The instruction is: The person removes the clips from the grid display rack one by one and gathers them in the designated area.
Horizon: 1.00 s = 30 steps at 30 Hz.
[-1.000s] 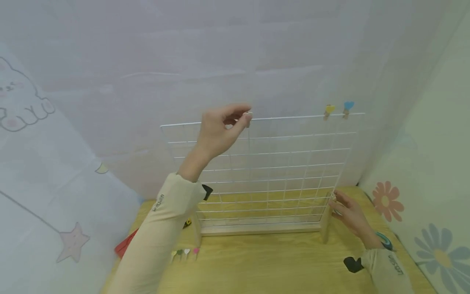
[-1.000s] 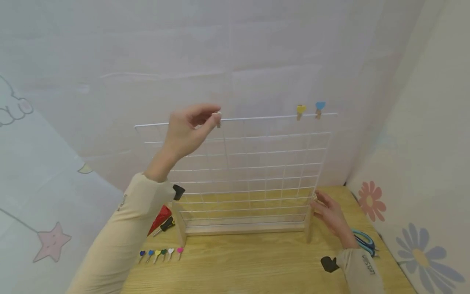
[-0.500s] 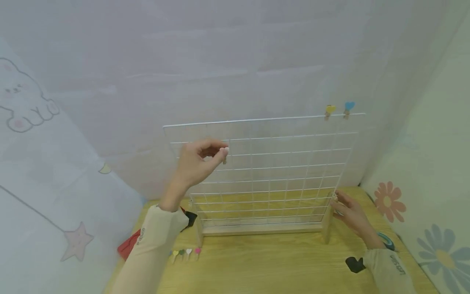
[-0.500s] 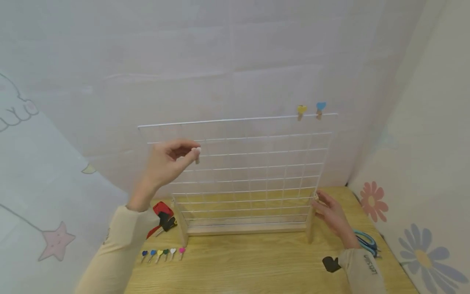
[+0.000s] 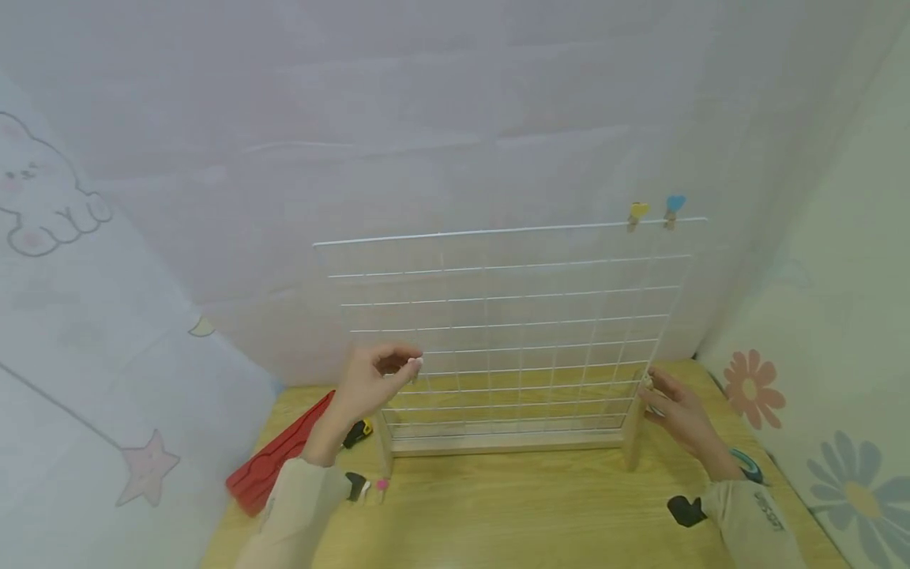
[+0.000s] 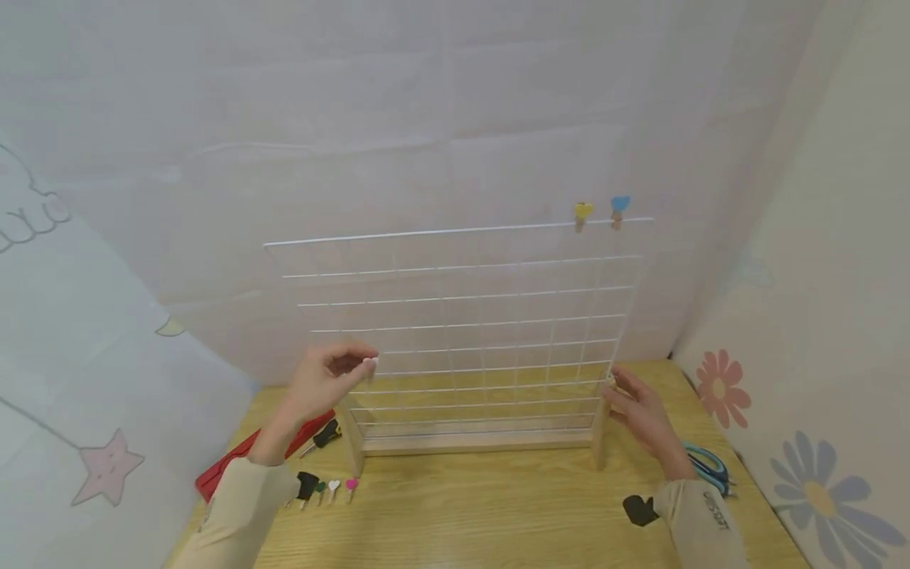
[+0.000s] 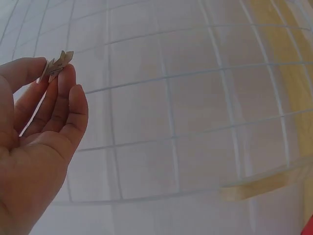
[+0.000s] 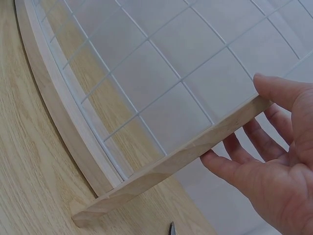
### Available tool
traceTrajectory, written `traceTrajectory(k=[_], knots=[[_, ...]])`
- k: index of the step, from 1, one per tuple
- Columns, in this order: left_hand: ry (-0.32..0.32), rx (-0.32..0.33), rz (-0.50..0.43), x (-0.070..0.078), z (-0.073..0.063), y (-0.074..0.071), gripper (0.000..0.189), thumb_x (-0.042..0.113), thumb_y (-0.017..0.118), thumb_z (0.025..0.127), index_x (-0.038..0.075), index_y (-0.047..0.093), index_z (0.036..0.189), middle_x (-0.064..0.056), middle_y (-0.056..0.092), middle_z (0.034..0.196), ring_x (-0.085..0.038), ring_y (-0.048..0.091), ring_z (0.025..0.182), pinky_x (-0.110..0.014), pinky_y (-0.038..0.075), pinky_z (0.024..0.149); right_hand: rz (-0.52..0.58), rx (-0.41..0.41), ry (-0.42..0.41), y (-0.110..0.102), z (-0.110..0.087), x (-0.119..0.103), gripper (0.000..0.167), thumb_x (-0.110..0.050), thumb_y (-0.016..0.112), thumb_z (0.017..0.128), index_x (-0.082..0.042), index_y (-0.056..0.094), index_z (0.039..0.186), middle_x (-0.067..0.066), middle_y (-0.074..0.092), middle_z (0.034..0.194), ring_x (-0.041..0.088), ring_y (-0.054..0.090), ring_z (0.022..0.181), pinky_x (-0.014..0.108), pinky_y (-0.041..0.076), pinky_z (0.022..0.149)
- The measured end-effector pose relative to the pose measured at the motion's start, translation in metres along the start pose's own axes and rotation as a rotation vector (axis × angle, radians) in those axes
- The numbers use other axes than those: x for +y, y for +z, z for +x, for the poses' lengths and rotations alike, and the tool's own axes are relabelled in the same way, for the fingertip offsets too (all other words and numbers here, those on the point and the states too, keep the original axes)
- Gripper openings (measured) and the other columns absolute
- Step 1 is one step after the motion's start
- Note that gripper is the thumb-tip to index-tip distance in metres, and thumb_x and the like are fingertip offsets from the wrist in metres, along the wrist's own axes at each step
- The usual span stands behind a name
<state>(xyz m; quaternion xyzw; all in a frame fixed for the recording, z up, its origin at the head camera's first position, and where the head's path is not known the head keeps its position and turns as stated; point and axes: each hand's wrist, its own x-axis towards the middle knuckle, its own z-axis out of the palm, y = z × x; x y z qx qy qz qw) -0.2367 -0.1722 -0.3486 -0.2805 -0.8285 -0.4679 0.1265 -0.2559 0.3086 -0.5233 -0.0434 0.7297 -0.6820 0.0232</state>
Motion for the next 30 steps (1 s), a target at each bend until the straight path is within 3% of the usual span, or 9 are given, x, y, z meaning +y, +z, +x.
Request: traceTrajectory(k=[6,14,21,24,28,30], knots=[[-0.09,-0.034,-0.065,-0.036,-0.025,0.012,0.012,-0.004,0.066,0.087,-0.006,0.07,0.098,-0.018,0.07,0.088,-0.024,0.066,0.073,-0.025,0.053,0.065,-0.002,0.007,0.006,0.0,0.0,-0.002,0.074,-0.018,0.054,0.1,0.008,0.005,0.15,0.036,0.003,0.152,-0.012,0.052,0.099,0.022,0.049,0.084],[-0.21,-0.021,-0.064,-0.103,-0.059,0.032,0.011,0.007,0.07,0.087,0.003,0.071,0.098,-0.008,0.071,0.09,-0.012,0.066,0.075,-0.023,0.054,0.068,0.01,0.009,0.001,0.001,0.0,-0.002,0.075,-0.018,0.054,0.099,0.008,0.005,0.149,0.037,0.003,0.151,-0.011,0.052,0.099,0.02,0.049,0.083],[-0.339,-0.009,-0.075,-0.138,-0.097,0.04,0.013,0.011,0.071,0.088,0.005,0.071,0.099,-0.006,0.07,0.092,-0.014,0.067,0.078,-0.023,0.053,0.07,0.02,0.007,-0.013,0.002,0.0,0.0,0.074,-0.018,0.054,0.1,0.009,0.005,0.149,0.035,0.01,0.147,-0.008,0.054,0.101,0.022,0.049,0.084],[-0.407,-0.008,-0.079,-0.152,-0.113,0.043,0.015,0.009,0.07,0.087,0.001,0.07,0.1,-0.01,0.07,0.094,-0.022,0.068,0.081,-0.022,0.053,0.071,0.015,0.009,-0.009,0.002,0.0,0.0,0.075,-0.019,0.054,0.099,0.009,0.006,0.149,0.034,0.012,0.146,-0.008,0.054,0.102,0.022,0.049,0.085],[-0.415,0.001,-0.068,-0.169,-0.134,0.047,0.014,0.006,0.07,0.087,-0.002,0.069,0.098,-0.013,0.07,0.093,-0.027,0.068,0.081,-0.022,0.054,0.07,0.015,0.012,0.0,0.002,0.0,0.0,0.075,-0.019,0.054,0.099,0.008,0.006,0.149,0.034,0.012,0.147,-0.009,0.053,0.102,0.022,0.049,0.084],[-0.413,0.004,-0.049,-0.176,-0.143,0.049,0.013,0.006,0.07,0.086,-0.001,0.07,0.097,-0.012,0.07,0.09,-0.022,0.069,0.079,-0.023,0.054,0.068,0.021,0.012,-0.001,0.001,0.0,0.0,0.075,-0.019,0.054,0.099,0.008,0.005,0.149,0.033,0.011,0.148,-0.009,0.053,0.102,0.022,0.049,0.085]])
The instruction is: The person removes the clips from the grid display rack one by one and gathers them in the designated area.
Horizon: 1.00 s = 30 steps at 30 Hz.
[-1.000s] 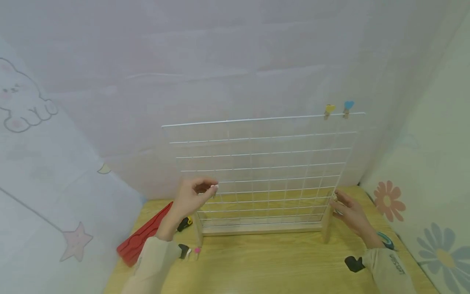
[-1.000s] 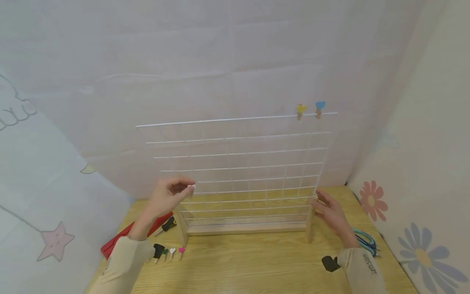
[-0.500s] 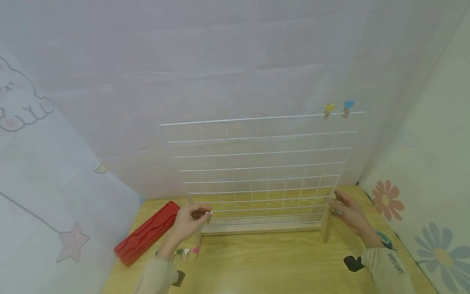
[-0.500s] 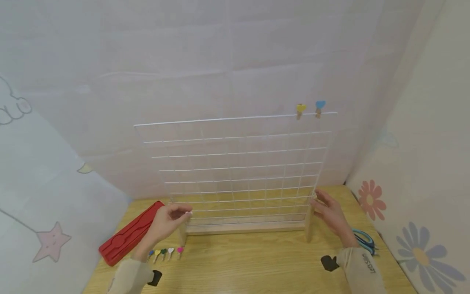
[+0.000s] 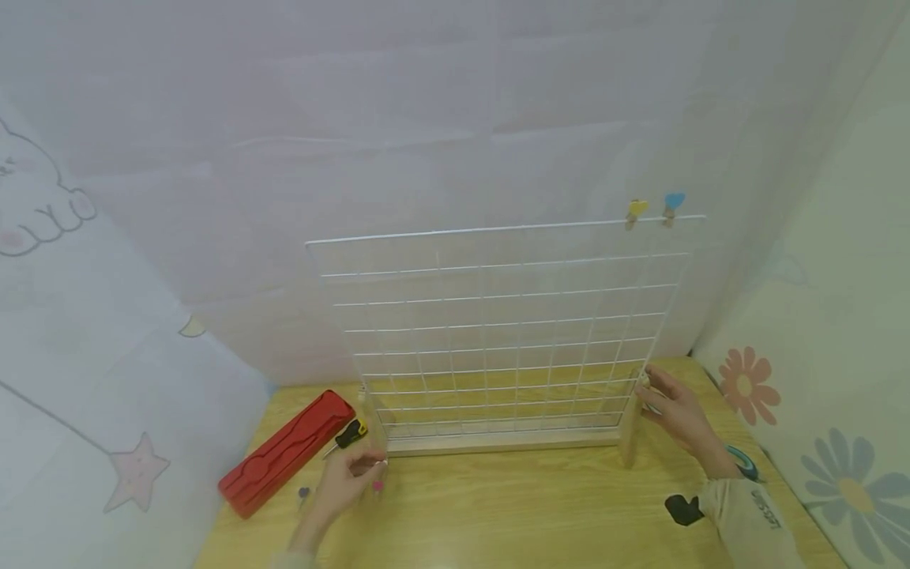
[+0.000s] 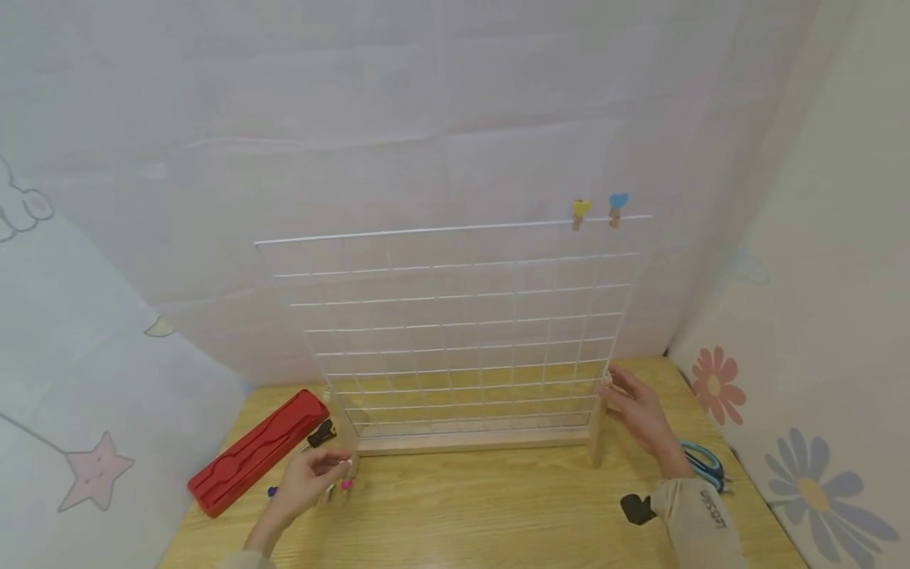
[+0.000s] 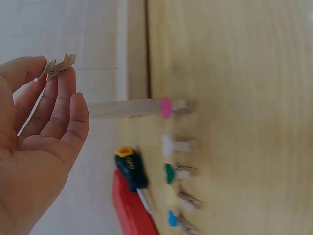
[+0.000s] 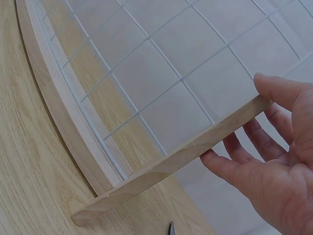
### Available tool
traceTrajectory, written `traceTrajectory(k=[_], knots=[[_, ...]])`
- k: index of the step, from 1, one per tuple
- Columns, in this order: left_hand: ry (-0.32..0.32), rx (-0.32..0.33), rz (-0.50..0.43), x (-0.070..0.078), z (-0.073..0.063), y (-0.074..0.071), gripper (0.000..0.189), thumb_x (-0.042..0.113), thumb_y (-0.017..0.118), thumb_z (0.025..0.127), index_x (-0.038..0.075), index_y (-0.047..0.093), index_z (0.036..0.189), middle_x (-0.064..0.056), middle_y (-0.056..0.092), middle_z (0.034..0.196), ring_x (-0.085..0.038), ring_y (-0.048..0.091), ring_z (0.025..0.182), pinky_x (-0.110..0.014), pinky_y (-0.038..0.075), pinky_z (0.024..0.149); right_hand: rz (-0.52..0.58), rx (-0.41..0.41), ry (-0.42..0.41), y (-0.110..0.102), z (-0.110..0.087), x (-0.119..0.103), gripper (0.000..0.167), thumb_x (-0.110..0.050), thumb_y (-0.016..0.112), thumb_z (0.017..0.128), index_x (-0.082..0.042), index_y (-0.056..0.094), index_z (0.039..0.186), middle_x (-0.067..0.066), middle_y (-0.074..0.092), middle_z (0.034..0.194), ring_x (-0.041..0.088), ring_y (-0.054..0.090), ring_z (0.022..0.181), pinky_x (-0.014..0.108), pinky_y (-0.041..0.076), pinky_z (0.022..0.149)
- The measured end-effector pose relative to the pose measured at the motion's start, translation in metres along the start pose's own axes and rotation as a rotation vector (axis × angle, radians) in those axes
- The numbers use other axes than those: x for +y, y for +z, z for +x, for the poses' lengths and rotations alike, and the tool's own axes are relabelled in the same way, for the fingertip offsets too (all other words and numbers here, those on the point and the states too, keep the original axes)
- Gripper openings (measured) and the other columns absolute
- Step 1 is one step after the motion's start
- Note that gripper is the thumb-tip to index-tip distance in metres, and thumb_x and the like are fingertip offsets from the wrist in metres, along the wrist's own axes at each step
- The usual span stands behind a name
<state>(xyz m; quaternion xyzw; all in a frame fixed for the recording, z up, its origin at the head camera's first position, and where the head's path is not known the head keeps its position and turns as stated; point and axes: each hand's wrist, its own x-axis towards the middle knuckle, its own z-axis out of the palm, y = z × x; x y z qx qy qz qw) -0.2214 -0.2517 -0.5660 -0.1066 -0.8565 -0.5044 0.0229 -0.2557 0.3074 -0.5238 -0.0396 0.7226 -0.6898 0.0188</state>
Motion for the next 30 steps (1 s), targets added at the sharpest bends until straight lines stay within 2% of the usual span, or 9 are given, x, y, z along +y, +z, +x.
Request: traceTrajectory(k=[2,4,8,12,19,24,30], knots=[[-0.013,0.015,0.052,-0.011,-0.005,0.001,0.012,0.009,0.071,0.086,0.002,0.071,0.096,-0.007,0.071,0.087,-0.016,0.068,0.076,-0.023,0.054,0.067,0.007,0.001,-0.003,0.0,0.0,0.0,0.075,-0.018,0.054,0.099,0.008,0.005,0.149,0.033,0.01,0.148,-0.009,0.053,0.102,0.022,0.049,0.084],[-0.057,0.017,0.099,-0.021,-0.011,0.003,0.013,0.014,0.072,0.086,0.004,0.072,0.095,-0.003,0.071,0.085,-0.01,0.066,0.074,-0.022,0.052,0.066,0.012,-0.002,-0.008,0.0,0.0,0.001,0.075,-0.018,0.054,0.1,0.008,0.004,0.149,0.033,0.008,0.148,-0.009,0.053,0.102,0.022,0.049,0.085],[-0.118,0.022,0.149,-0.039,-0.022,0.005,0.013,0.017,0.074,0.085,0.007,0.073,0.093,0.001,0.071,0.085,-0.006,0.064,0.073,-0.022,0.051,0.065,0.015,-0.002,-0.009,0.001,-0.001,0.001,0.074,-0.017,0.054,0.1,0.008,0.004,0.149,0.033,0.01,0.147,-0.009,0.053,0.102,0.022,0.05,0.085],[-0.113,0.041,0.17,-0.055,-0.033,0.007,0.009,0.013,0.075,0.083,0.007,0.073,0.089,-0.001,0.071,0.082,-0.006,0.062,0.07,-0.022,0.051,0.064,0.019,-0.001,-0.006,0.002,-0.001,-0.001,0.074,-0.016,0.053,0.1,0.009,0.004,0.149,0.034,0.009,0.148,-0.009,0.053,0.102,0.021,0.049,0.084],[-0.046,0.066,0.246,-0.076,-0.044,0.009,0.006,0.008,0.078,0.078,0.01,0.073,0.082,0.003,0.07,0.079,-0.005,0.061,0.07,-0.022,0.05,0.065,0.022,-0.007,-0.002,0.001,-0.001,-0.002,0.075,-0.016,0.054,0.099,0.008,0.003,0.149,0.037,0.0,0.151,-0.011,0.052,0.101,0.02,0.049,0.083],[-0.05,0.069,0.277,-0.082,-0.045,0.012,0.007,0.011,0.078,0.078,0.016,0.073,0.08,0.009,0.069,0.079,-0.003,0.06,0.074,-0.023,0.049,0.069,0.017,0.004,0.004,-0.001,0.0,0.0,0.075,-0.017,0.054,0.099,0.008,0.004,0.149,0.035,0.003,0.151,-0.01,0.052,0.101,0.022,0.05,0.084],[-0.077,0.07,0.328,-0.077,-0.046,0.012,0.007,0.013,0.078,0.078,0.017,0.073,0.079,0.01,0.068,0.078,-0.006,0.061,0.076,-0.026,0.05,0.071,0.021,0.003,-0.007,-0.001,0.001,0.003,0.074,-0.016,0.055,0.099,0.008,0.006,0.149,0.033,0.01,0.148,-0.009,0.053,0.102,0.023,0.05,0.084]])
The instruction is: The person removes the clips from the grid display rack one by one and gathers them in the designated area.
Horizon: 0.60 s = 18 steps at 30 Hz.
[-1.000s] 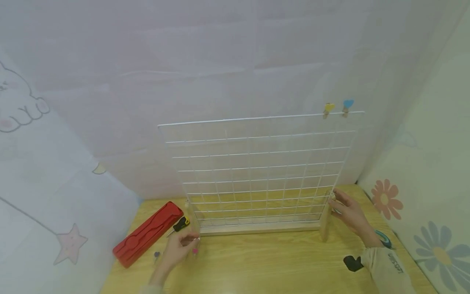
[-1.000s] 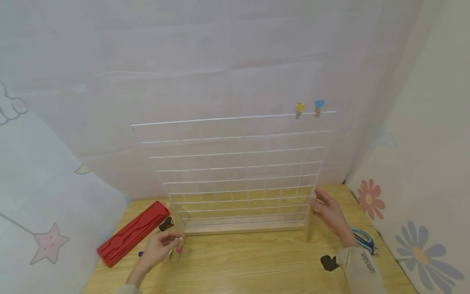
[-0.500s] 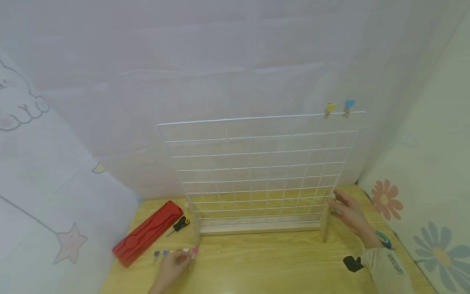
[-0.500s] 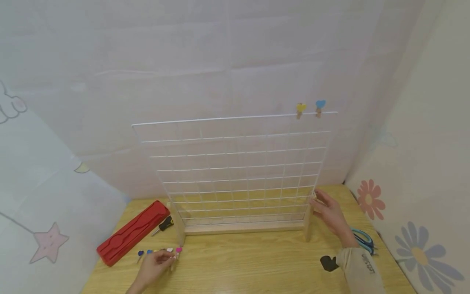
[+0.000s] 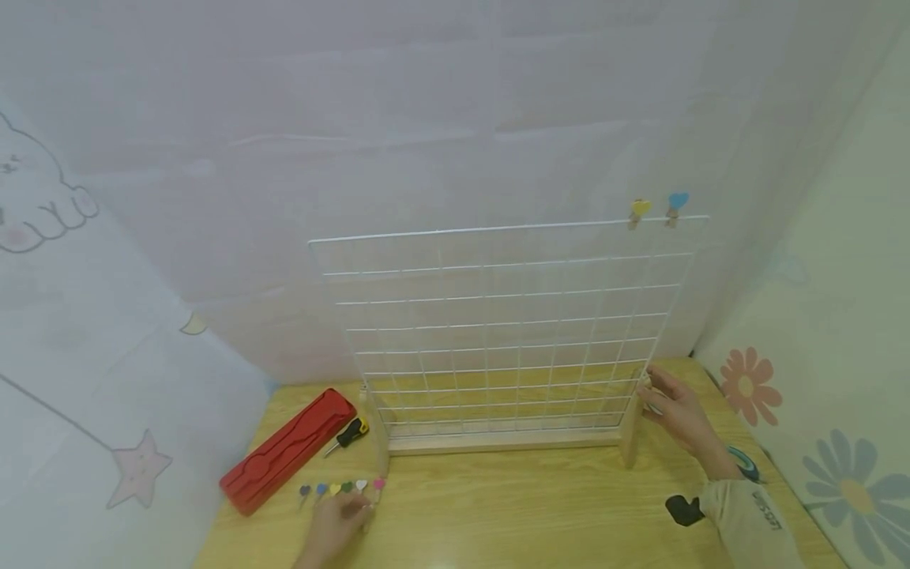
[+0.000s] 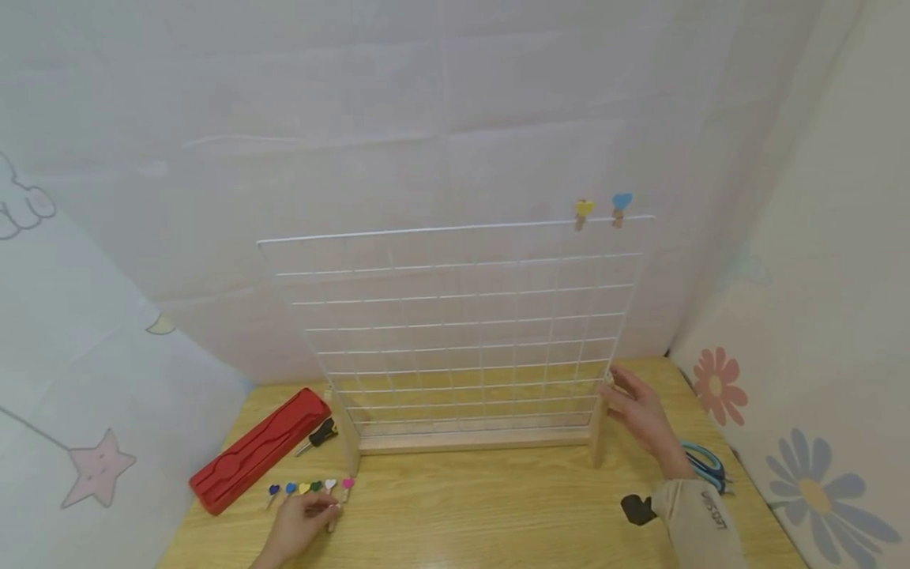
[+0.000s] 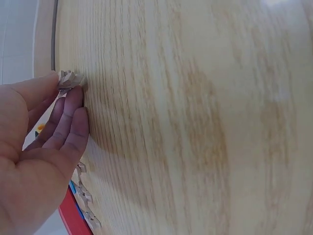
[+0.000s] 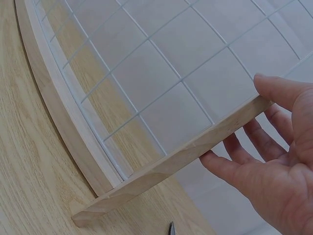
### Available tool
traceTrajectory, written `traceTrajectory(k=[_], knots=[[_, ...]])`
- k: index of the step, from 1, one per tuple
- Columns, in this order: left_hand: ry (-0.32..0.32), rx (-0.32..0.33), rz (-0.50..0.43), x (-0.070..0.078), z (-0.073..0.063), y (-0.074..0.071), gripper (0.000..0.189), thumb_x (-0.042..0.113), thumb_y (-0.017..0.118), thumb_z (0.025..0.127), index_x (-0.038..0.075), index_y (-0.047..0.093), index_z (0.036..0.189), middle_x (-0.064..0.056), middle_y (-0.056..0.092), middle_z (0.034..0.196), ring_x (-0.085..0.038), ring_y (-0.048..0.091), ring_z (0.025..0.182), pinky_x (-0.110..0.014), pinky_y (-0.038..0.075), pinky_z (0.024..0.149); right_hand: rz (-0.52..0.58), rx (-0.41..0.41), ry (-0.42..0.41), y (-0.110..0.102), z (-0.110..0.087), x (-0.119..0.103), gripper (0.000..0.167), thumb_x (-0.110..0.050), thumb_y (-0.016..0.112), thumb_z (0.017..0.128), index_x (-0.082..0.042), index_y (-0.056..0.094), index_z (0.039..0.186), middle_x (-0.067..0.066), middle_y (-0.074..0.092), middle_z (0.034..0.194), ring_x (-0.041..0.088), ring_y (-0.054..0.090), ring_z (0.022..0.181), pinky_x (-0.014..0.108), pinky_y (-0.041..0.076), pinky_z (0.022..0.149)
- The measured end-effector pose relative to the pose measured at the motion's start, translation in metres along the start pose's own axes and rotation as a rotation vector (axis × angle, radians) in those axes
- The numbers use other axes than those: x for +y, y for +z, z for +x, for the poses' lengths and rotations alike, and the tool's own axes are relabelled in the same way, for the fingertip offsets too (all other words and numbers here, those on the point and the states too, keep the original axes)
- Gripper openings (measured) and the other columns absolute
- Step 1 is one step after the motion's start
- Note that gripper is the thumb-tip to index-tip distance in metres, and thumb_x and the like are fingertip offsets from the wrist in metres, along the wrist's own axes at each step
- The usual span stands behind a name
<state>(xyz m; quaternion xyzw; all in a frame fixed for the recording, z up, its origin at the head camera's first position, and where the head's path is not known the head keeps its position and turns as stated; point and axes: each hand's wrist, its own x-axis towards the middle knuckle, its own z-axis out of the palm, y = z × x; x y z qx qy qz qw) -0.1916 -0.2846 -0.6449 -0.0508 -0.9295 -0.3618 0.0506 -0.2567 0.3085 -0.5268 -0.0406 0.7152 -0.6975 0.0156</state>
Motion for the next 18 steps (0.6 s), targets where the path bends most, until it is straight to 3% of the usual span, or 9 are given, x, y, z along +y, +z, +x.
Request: traceTrajectory(k=[5,13,18], knots=[[0.0,-0.006,0.036,-0.0004,-0.0013,-0.0018,0.008,0.014,0.079,0.077,0.018,0.072,0.077,0.011,0.067,0.077,-0.006,0.06,0.073,-0.025,0.049,0.068,0.008,0.008,-0.004,0.0007,-0.0001,0.0002,0.073,-0.015,0.055,0.099,0.008,0.008,0.15,0.03,0.015,0.146,-0.007,0.054,0.102,0.022,0.05,0.083],[0.008,-0.029,0.048,-0.0017,-0.0013,-0.0042,0.009,0.013,0.08,0.074,0.018,0.073,0.076,0.011,0.067,0.075,-0.003,0.058,0.07,-0.024,0.048,0.066,-0.004,-0.009,0.016,0.0,-0.0013,-0.0036,0.075,-0.017,0.054,0.099,0.006,0.004,0.15,0.034,0.0,0.152,-0.013,0.05,0.102,0.022,0.049,0.084],[-0.02,-0.051,0.063,-0.003,-0.0006,-0.0035,0.008,0.014,0.08,0.075,0.016,0.072,0.077,0.009,0.067,0.074,-0.005,0.058,0.069,-0.024,0.048,0.064,-0.014,-0.003,0.015,0.0014,-0.001,-0.0037,0.075,-0.017,0.055,0.099,0.007,0.005,0.15,0.034,0.007,0.15,-0.011,0.051,0.101,0.022,0.049,0.083]])
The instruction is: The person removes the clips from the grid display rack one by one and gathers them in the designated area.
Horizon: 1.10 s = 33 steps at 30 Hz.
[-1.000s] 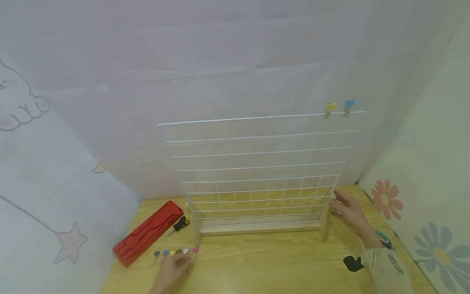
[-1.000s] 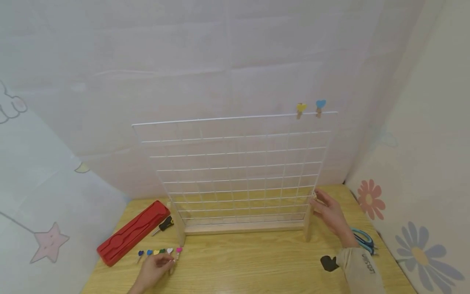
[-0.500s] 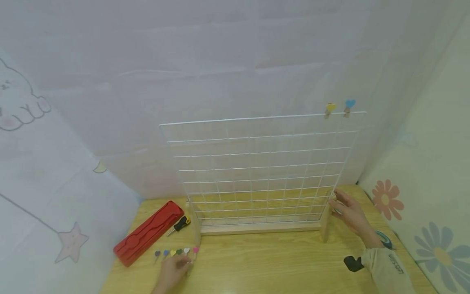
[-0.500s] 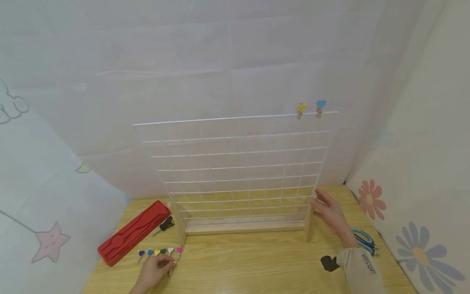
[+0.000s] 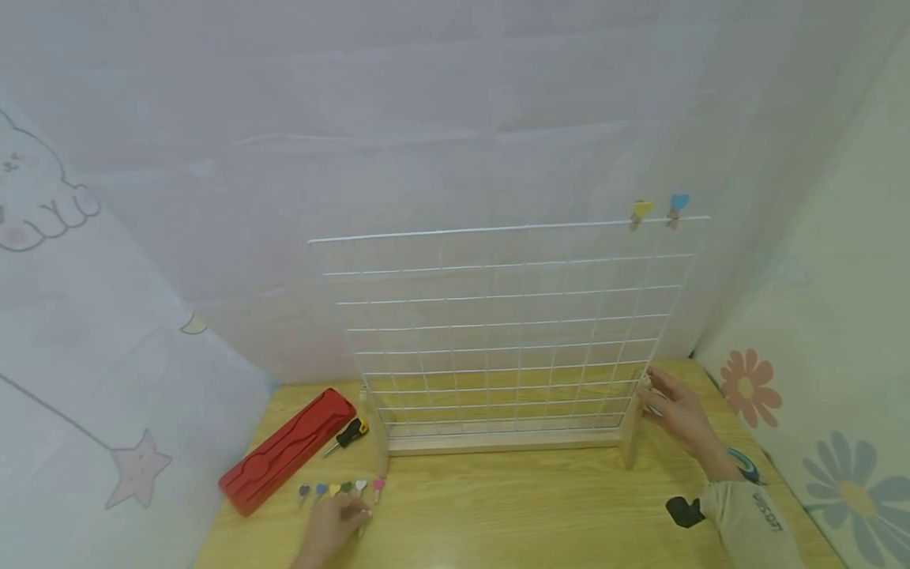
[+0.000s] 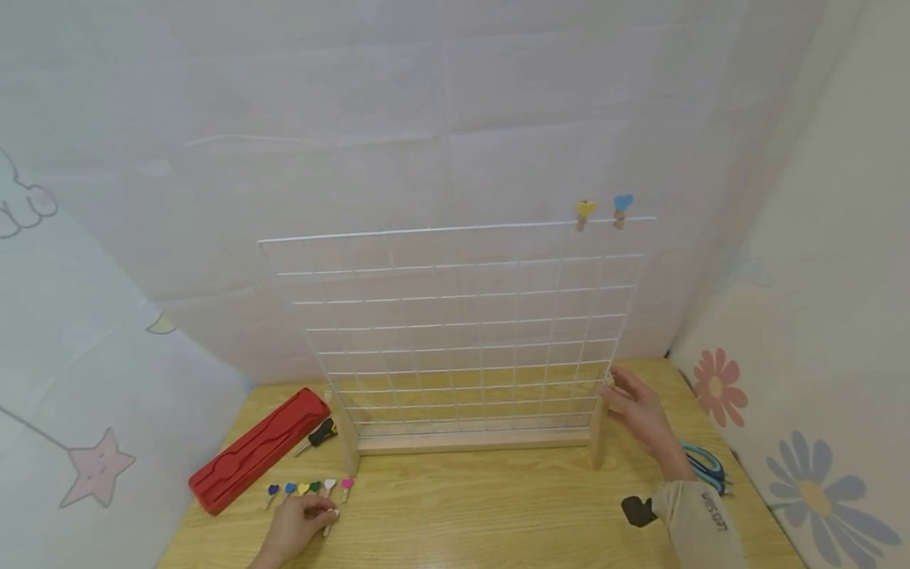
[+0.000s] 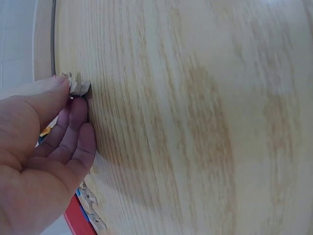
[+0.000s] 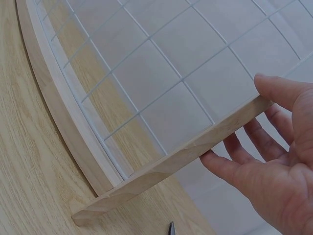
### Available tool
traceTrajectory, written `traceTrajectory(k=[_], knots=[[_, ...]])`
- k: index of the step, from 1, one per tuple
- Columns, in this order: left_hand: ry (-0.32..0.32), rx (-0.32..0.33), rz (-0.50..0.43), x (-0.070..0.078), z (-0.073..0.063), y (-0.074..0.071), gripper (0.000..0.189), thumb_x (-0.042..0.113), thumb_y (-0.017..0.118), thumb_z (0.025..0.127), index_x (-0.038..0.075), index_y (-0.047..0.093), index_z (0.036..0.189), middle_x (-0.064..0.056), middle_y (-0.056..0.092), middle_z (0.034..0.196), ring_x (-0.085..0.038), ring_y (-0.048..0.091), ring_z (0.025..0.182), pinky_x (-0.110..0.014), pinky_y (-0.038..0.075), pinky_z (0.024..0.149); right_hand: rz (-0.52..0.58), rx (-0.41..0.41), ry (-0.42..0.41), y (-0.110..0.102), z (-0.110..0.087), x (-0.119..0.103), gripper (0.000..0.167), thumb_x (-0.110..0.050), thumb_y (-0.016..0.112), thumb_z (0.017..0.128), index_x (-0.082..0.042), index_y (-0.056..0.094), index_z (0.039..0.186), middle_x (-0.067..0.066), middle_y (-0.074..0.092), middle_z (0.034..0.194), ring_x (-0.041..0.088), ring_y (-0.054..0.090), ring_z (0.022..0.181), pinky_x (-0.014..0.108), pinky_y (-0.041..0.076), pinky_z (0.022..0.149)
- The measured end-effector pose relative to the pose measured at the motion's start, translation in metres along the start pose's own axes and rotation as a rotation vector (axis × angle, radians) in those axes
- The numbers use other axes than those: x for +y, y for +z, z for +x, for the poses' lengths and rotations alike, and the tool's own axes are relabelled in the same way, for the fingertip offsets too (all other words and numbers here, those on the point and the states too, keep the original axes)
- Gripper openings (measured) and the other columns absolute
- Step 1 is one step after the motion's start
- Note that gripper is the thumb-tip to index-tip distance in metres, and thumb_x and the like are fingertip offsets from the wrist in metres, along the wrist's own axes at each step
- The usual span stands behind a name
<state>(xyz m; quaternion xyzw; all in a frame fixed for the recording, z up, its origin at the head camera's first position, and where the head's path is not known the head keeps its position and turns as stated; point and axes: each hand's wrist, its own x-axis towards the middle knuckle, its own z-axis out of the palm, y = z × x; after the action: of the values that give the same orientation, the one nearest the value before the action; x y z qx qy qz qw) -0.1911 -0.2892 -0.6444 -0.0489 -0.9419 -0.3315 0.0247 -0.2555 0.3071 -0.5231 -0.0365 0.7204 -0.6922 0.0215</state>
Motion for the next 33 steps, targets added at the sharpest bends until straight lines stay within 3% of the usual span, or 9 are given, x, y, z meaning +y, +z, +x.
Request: traceTrajectory(k=[9,13,18,27,30,33], knots=[[-0.097,0.009,-0.001,0.004,0.0,-0.003,0.009,0.015,0.08,0.077,0.013,0.071,0.079,0.003,0.067,0.078,-0.013,0.059,0.072,-0.029,0.049,0.064,0.007,0.002,0.019,-0.001,0.001,-0.002,0.076,-0.018,0.055,0.099,0.005,0.004,0.151,0.032,0.0,0.153,-0.013,0.05,0.101,0.02,0.049,0.084],[-0.089,0.031,0.018,0.002,0.0,-0.001,0.009,0.016,0.079,0.077,0.012,0.072,0.079,0.004,0.067,0.078,-0.013,0.061,0.072,-0.028,0.05,0.065,0.004,0.001,0.02,-0.001,0.001,-0.002,0.076,-0.018,0.055,0.099,0.005,0.004,0.151,0.033,-0.001,0.153,-0.014,0.049,0.1,0.021,0.049,0.084],[-0.091,0.059,0.014,0.001,-0.002,0.0,0.01,0.018,0.079,0.078,0.012,0.071,0.078,0.004,0.066,0.075,-0.013,0.061,0.069,-0.03,0.051,0.065,0.011,0.006,0.0,0.001,0.001,-0.001,0.075,-0.017,0.055,0.099,0.006,0.006,0.15,0.032,0.011,0.15,-0.01,0.052,0.102,0.021,0.05,0.083],[-0.188,0.082,-0.03,0.005,-0.009,-0.015,0.021,0.025,0.071,0.087,0.004,0.073,0.091,-0.006,0.069,0.088,-0.022,0.063,0.081,-0.039,0.052,0.072,-0.006,-0.009,-0.001,0.001,0.0,0.0,0.075,-0.019,0.054,0.1,0.006,0.005,0.15,0.032,0.01,0.15,-0.01,0.051,0.103,0.022,0.049,0.084],[-0.19,0.108,-0.031,0.01,-0.007,-0.024,0.023,0.026,0.07,0.089,0.003,0.072,0.093,-0.005,0.07,0.087,-0.021,0.064,0.082,-0.038,0.052,0.073,-0.001,-0.004,-0.005,0.001,-0.001,0.0,0.075,-0.018,0.055,0.099,0.007,0.006,0.15,0.027,0.019,0.147,-0.009,0.053,0.103,0.022,0.049,0.084],[-0.166,0.112,-0.042,0.022,0.001,-0.032,0.019,0.027,0.072,0.087,0.008,0.072,0.09,0.001,0.07,0.083,-0.015,0.064,0.078,-0.033,0.052,0.07,0.011,0.0,-0.011,0.001,-0.001,0.0,0.075,-0.018,0.056,0.099,0.007,0.007,0.15,0.01,0.036,0.137,-0.007,0.054,0.103,0.023,0.05,0.084]])
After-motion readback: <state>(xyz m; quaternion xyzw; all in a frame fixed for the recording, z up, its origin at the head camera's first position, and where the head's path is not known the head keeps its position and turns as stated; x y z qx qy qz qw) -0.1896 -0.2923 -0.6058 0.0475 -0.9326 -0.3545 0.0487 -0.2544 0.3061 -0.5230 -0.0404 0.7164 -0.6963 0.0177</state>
